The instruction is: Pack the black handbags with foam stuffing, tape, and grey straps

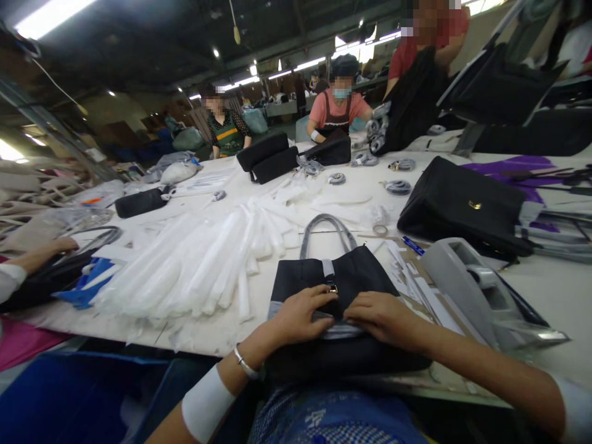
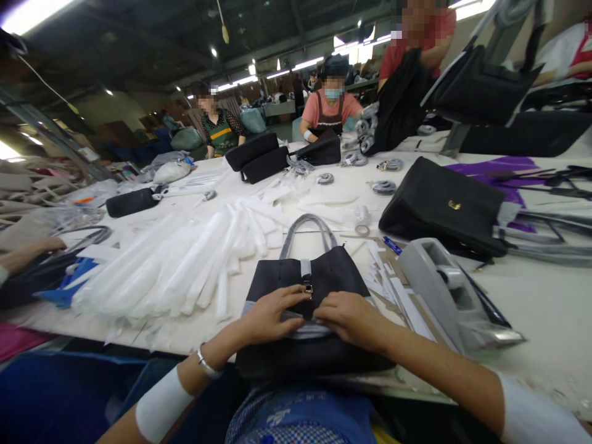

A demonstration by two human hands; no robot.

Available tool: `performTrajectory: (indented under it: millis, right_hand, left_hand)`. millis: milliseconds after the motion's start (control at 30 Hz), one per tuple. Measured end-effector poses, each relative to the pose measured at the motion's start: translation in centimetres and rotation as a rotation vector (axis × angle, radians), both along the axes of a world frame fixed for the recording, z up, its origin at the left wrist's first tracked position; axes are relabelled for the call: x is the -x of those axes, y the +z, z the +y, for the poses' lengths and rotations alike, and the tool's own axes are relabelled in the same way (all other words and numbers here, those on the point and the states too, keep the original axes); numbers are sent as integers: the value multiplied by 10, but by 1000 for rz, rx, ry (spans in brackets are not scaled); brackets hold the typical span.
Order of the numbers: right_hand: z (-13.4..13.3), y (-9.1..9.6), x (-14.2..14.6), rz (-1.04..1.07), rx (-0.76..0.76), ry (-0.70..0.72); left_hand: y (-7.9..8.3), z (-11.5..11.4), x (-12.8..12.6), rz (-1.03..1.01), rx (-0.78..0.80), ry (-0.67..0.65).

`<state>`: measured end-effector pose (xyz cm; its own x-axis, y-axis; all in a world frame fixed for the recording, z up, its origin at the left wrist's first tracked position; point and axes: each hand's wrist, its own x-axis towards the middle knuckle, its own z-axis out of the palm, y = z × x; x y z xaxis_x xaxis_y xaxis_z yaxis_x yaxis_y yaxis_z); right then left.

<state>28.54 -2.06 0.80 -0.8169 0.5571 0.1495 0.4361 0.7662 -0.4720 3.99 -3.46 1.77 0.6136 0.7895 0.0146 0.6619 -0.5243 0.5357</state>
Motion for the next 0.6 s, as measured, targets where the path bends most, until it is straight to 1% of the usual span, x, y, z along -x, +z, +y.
performTrajectory:
  millis: [100, 167, 200, 267, 333, 367, 433, 500, 600]
  right_hand:
    - [2, 16, 4, -97, 106, -101]
    - [5, 28, 7, -192, 165, -141]
    - [7, 33, 8, -230, 204, -129]
    - [11, 42, 8, -250, 329, -52]
    - [15, 47, 7, -177, 484, 26]
    - [17, 48, 5, -122, 548, 38]
    - [20, 48, 4, -14, 613, 3]
    - [22, 44, 5, 66, 612, -78]
    - [27, 31, 10, 154, 511, -235]
  left_hand:
    - [10, -4, 6, 88, 23, 159]
    - [16, -4, 10, 143, 63, 189]
    - [18, -3, 12, 162, 90, 166]
    - [23, -2, 16, 162, 153, 81]
    - [27, -1, 21, 102, 233, -6]
    - [30, -1, 24, 54, 271, -40]
    - [33, -1, 27, -53, 315, -69]
    - [35, -2, 26, -128, 270, -5]
    - [28, -8, 18, -156, 42, 168]
